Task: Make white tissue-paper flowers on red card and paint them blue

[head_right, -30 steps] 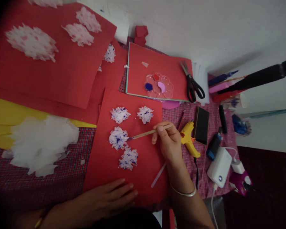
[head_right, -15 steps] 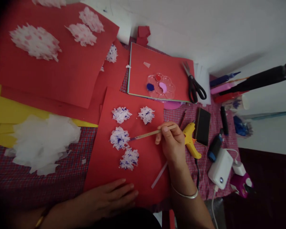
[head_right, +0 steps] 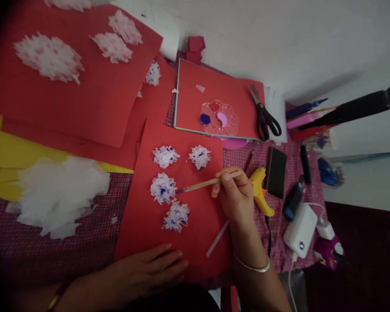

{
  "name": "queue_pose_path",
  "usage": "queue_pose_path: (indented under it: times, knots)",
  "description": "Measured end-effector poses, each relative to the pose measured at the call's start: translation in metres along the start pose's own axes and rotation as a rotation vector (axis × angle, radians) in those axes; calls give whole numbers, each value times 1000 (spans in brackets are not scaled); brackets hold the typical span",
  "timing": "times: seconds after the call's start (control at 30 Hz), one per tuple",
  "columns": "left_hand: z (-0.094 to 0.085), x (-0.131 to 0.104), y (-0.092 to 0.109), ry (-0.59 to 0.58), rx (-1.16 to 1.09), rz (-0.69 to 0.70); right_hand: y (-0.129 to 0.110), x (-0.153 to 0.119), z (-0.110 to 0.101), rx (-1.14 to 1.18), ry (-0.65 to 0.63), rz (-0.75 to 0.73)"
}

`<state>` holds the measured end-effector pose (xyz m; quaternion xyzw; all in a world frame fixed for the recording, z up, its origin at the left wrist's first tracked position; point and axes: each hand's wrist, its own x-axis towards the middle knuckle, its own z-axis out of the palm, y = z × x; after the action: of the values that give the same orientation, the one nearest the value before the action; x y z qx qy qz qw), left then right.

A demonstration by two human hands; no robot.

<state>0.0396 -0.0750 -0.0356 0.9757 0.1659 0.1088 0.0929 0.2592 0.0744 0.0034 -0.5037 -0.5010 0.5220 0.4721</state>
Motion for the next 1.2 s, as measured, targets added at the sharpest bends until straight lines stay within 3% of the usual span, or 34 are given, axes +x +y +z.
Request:
queue_pose_path:
  times: [0.17,0.37,0.57,0.73,0.9,1.07,1.2]
  knots:
    - [0,0,-1,11,-18,6,5,-3,4,-52,-101,31]
    - [0,0,1,4,-27,-21,6,8,-4,-25,75,-42]
    - [1,0,1,17,-28,-13,1,0,7,-52,20,3]
    - [2,0,1,6,-13,-14,1,4,1,-2,60,5]
    - [2,0,0,27,-32,2,3,-1,4,-66,-49,13]
    - [-2,0,-1,26,-35,-30,1,1,4,-35,18,-28]
    - [-2,1,-1,37,-45,-11,1,-3,5,7,-63,40]
